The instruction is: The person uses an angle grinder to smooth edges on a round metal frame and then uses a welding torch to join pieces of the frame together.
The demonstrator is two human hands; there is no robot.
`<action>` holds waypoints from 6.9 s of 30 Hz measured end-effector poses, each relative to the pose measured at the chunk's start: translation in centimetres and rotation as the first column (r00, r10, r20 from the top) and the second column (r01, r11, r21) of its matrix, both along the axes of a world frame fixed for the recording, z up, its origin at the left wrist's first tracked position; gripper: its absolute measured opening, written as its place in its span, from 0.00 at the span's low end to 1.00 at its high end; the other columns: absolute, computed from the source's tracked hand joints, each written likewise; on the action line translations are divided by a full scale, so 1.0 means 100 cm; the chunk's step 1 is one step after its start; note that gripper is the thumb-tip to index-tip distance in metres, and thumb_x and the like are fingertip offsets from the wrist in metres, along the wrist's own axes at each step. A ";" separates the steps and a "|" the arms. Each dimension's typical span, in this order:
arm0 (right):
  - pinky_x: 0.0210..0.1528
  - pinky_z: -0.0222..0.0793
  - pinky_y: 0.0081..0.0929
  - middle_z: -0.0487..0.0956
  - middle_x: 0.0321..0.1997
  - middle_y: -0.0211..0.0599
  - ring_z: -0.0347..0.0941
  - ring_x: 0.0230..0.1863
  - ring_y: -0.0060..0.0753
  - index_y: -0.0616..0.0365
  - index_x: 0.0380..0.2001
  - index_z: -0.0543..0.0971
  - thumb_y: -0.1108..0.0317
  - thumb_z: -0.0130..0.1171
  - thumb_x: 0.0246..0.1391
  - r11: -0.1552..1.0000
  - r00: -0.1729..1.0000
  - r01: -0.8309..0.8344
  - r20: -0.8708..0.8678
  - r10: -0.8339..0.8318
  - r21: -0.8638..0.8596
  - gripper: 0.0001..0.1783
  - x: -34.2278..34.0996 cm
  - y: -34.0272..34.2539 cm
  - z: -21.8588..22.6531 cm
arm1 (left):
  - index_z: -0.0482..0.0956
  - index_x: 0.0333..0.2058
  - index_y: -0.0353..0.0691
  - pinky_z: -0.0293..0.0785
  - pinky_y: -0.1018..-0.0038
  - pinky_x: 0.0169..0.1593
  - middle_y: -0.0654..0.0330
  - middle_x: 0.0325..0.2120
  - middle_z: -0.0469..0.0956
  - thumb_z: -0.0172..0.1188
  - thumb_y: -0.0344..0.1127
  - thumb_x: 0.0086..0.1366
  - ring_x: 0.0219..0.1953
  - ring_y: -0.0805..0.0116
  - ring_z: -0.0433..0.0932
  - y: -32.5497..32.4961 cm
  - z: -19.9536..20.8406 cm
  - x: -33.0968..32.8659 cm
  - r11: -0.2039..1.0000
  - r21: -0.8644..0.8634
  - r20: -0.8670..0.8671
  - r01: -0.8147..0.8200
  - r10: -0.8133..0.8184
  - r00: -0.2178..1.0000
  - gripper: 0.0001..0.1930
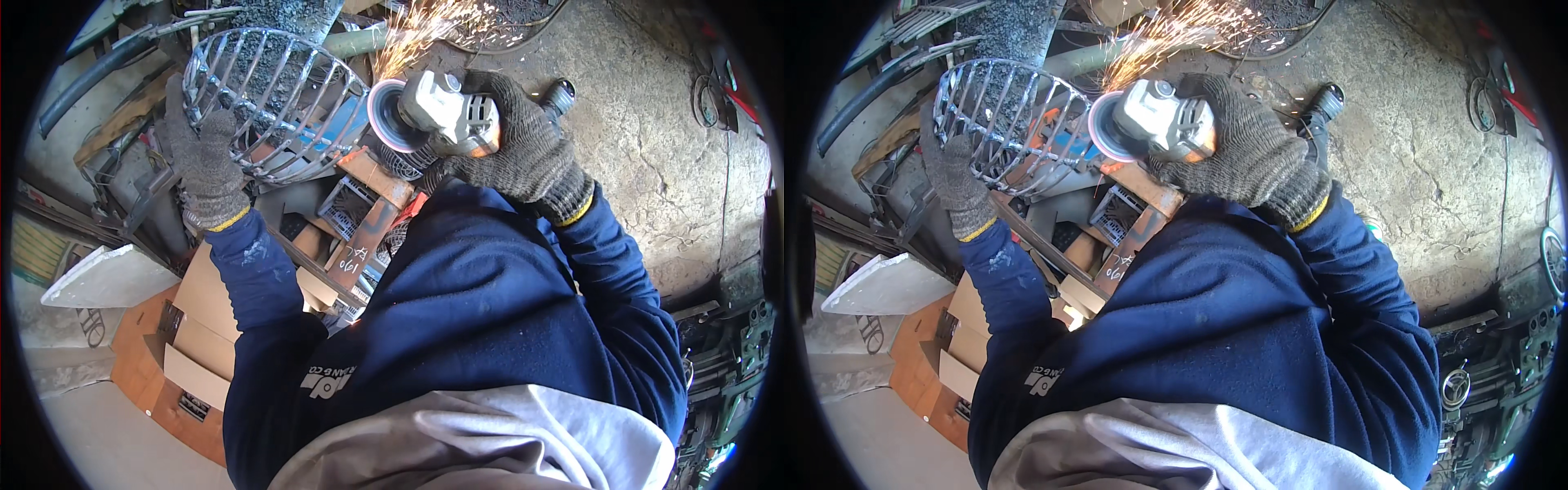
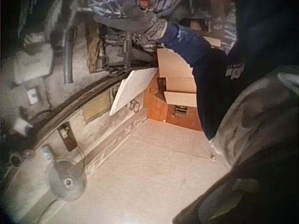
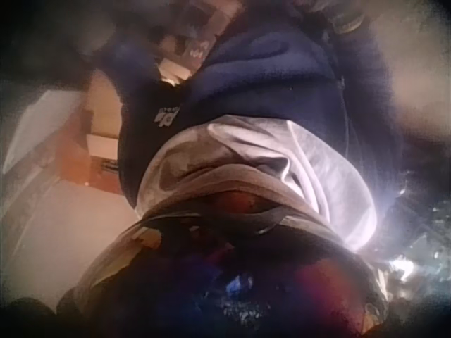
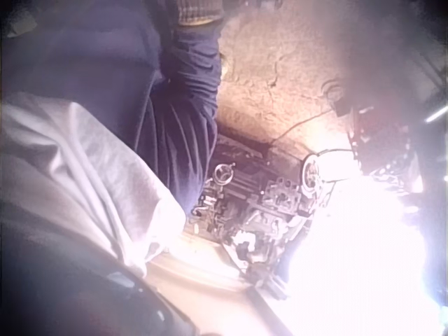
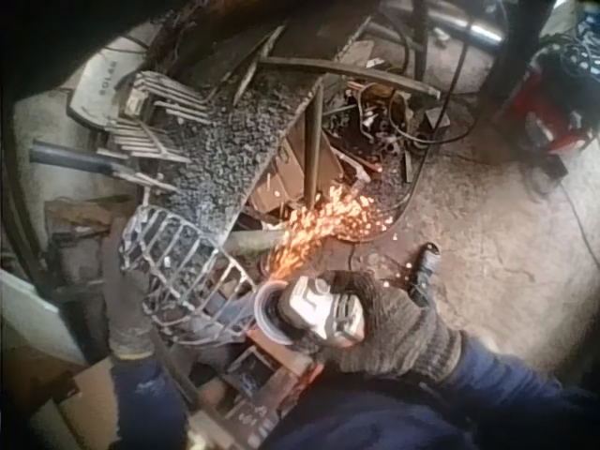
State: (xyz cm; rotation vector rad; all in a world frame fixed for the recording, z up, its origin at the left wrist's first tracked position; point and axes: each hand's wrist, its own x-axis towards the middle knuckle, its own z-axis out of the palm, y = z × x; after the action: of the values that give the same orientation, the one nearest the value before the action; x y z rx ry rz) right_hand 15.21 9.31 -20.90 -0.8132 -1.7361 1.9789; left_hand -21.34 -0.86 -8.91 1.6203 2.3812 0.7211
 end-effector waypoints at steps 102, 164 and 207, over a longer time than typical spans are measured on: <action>0.63 0.70 0.36 0.77 0.58 0.46 0.75 0.61 0.41 0.60 0.63 0.67 0.52 0.84 0.33 0.995 0.978 -0.081 0.195 0.068 0.057 0.55 0.002 0.004 0.016 | 0.66 0.65 0.30 0.60 0.54 0.65 0.43 0.57 0.72 0.60 0.72 0.59 0.60 0.49 0.69 -0.001 -0.005 -0.010 0.999 -0.021 -0.133 0.034 -0.036 0.990 0.51; 0.57 0.75 0.41 0.78 0.52 0.46 0.79 0.53 0.46 0.59 0.61 0.69 0.51 0.80 0.37 1.000 0.996 -0.011 -0.092 0.009 -0.024 0.49 -0.005 0.002 -0.006 | 0.72 0.56 0.32 0.71 0.62 0.53 0.54 0.48 0.77 0.60 0.77 0.53 0.48 0.61 0.75 0.008 -0.005 0.005 0.999 0.029 -0.064 0.022 -0.020 0.998 0.50; 0.64 0.70 0.38 0.72 0.61 0.48 0.71 0.63 0.42 0.62 0.65 0.62 0.63 0.84 0.35 0.968 0.993 0.111 -0.001 -0.114 0.224 0.55 -0.045 0.013 0.048 | 0.50 0.71 0.31 0.57 0.54 0.71 0.42 0.66 0.59 0.69 0.74 0.47 0.68 0.47 0.61 -0.031 -0.049 0.042 0.960 0.278 0.027 -0.032 0.025 0.999 0.66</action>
State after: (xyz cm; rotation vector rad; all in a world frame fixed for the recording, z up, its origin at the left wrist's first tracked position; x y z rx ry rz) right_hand 10.75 10.56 -16.14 -0.8265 -1.8353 1.6722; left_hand -17.15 -3.97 -13.82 1.6689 2.3773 1.1190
